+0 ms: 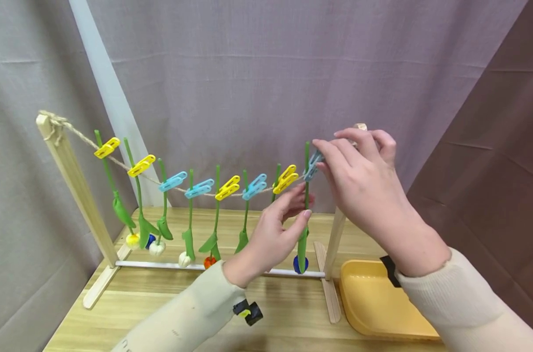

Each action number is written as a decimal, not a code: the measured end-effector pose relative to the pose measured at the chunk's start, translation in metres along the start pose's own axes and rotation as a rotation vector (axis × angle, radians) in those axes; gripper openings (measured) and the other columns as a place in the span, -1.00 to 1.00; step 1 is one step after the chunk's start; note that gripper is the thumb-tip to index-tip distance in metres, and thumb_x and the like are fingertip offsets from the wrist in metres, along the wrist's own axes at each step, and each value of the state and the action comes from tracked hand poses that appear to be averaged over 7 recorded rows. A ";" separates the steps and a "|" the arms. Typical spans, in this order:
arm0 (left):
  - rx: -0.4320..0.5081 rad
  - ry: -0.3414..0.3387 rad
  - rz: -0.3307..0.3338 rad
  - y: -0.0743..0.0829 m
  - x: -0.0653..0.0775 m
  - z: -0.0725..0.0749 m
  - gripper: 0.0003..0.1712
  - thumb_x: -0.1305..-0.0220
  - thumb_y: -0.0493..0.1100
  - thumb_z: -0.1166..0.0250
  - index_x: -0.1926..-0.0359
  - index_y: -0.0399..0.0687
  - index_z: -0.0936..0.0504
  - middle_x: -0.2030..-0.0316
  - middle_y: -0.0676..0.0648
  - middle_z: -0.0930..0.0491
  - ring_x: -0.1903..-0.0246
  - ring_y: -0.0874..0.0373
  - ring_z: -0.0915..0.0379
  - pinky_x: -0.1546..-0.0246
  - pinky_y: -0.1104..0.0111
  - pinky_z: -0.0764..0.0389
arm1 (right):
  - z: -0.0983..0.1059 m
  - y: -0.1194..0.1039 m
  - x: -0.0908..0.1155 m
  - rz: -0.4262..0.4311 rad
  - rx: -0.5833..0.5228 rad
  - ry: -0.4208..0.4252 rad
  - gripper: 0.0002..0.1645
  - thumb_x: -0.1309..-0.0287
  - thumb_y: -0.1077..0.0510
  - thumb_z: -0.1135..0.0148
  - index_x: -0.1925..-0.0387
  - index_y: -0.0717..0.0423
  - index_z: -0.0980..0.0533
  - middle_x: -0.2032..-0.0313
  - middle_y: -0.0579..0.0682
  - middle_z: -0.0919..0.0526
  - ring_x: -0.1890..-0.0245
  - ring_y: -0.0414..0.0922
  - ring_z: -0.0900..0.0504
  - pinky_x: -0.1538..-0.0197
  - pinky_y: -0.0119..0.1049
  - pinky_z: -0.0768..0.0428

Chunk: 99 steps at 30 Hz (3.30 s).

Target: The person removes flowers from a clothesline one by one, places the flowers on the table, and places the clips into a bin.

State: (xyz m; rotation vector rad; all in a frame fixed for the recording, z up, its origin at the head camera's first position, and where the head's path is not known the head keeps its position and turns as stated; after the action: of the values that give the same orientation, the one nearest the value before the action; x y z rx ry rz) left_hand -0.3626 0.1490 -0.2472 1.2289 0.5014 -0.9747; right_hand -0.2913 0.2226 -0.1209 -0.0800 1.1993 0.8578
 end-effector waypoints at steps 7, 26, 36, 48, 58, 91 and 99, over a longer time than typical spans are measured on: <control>-0.022 0.056 -0.052 -0.002 -0.003 0.002 -0.51 -0.42 -0.33 -0.09 -0.33 -0.29 -0.29 -0.03 -0.20 -0.58 -0.01 0.28 -0.51 -0.01 0.53 -0.49 | -0.003 0.000 0.003 0.015 -0.002 0.009 -0.77 -0.23 0.30 -0.12 0.11 0.35 -0.52 0.38 0.22 -0.54 0.09 0.30 -0.41 0.07 0.30 -0.12; -0.033 0.089 -0.016 0.005 -0.003 0.005 -0.61 -0.40 -0.38 -0.08 -0.22 -0.35 -0.39 0.09 -0.17 -0.63 0.09 0.25 -0.57 0.05 0.55 -0.52 | -0.001 0.007 0.000 -0.034 -0.128 -0.080 -0.63 -0.44 0.06 0.03 0.24 0.32 -0.50 0.30 0.14 -0.59 0.12 0.25 -0.43 0.09 0.17 -0.09; -0.084 0.020 0.022 0.004 0.009 0.004 -0.58 -0.42 -0.34 -0.09 -0.26 -0.33 -0.37 0.10 -0.09 -0.64 0.10 0.33 -0.56 0.09 0.60 -0.51 | 0.009 0.004 0.000 -0.050 -0.143 -0.020 -0.79 -0.33 0.19 -0.10 0.27 0.32 -0.48 0.33 0.19 -0.59 0.16 0.26 -0.45 0.07 0.12 -0.12; -0.160 -0.042 0.031 0.000 0.042 0.016 -0.58 -0.38 -0.38 -0.12 -0.24 -0.26 -0.42 0.11 -0.05 -0.64 0.10 0.34 -0.55 0.10 0.62 -0.51 | 0.016 0.002 0.016 -0.119 -0.153 0.012 -0.60 -0.40 0.01 -0.02 0.25 0.34 -0.48 0.30 0.21 -0.60 0.15 0.26 -0.45 -0.03 -0.15 -0.07; -0.227 -0.102 0.096 -0.005 0.074 0.035 -0.59 -0.37 -0.41 -0.08 -0.22 -0.23 -0.47 0.25 0.05 -0.58 0.26 0.36 -0.51 0.16 0.59 -0.52 | 0.000 -0.004 0.054 -0.146 -0.213 -0.077 -0.43 -0.39 -0.14 -0.01 0.17 0.37 -0.47 0.23 0.22 -0.57 0.16 0.20 -0.45 0.10 -0.04 -0.21; -0.733 -0.567 0.138 -0.074 0.195 0.056 -0.38 0.00 -0.57 -0.21 -0.02 0.08 -0.69 0.33 0.15 -0.55 0.33 0.34 -0.41 0.30 0.54 -0.47 | -0.077 0.003 0.202 -0.433 -0.254 -0.351 -0.54 0.10 0.31 -0.41 0.06 0.08 -0.59 0.19 -0.15 -0.62 0.10 -0.13 -0.50 -0.12 -0.45 -0.24; -0.717 -0.655 0.214 -0.100 0.226 0.067 -0.48 -0.07 -0.55 -0.22 0.06 0.07 -0.73 0.31 0.14 -0.55 0.29 0.34 -0.45 0.29 0.51 -0.52 | -0.073 0.021 0.240 -0.552 -0.204 -0.382 -0.56 0.11 0.30 -0.47 0.10 0.03 -0.62 0.19 -0.15 -0.63 0.13 -0.15 -0.49 0.01 -0.66 -0.27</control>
State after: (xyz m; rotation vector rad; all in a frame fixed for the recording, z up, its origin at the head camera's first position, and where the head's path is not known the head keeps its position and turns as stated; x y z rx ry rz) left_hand -0.3392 0.0061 -0.4576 0.2774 0.1572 -0.8424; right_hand -0.3383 0.3314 -0.3432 -0.3778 0.6749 0.4737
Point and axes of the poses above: each hand's wrist, its own x-axis away from the middle knuckle, its own z-axis out of the back of the hand, y = z × x, the point moved 9 cm from there along -x, towards the middle knuckle
